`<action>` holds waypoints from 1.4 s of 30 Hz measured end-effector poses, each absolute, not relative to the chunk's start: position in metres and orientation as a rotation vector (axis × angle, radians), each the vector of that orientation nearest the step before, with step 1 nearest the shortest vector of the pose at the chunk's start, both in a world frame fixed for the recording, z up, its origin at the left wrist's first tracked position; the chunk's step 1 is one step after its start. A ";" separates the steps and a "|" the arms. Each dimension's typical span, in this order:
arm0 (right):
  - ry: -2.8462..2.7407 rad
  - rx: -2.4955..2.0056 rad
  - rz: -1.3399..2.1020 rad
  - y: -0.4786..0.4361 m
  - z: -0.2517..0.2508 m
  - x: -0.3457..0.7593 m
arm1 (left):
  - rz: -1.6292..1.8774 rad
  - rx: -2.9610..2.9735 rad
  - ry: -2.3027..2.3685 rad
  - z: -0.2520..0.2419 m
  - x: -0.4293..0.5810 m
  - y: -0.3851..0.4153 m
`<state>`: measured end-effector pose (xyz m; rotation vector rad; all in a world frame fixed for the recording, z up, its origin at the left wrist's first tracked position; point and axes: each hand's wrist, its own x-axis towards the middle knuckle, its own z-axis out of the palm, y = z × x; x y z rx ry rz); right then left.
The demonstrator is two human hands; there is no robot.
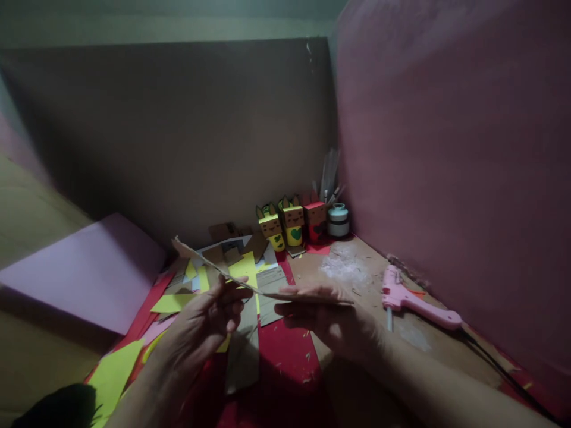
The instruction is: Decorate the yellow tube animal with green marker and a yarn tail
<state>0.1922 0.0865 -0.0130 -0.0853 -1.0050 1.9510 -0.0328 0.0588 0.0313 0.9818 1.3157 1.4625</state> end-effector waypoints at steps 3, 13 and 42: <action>-1.168 -0.180 1.821 0.079 -0.006 0.195 | 1.420 0.811 1.149 0.038 -0.033 0.055; -1.287 -0.516 1.792 0.081 -0.016 0.184 | 1.314 0.809 1.008 -0.004 -0.022 0.051; -1.140 -0.664 2.042 0.079 -0.005 0.160 | 0.108 2.112 2.311 -0.017 -0.115 0.013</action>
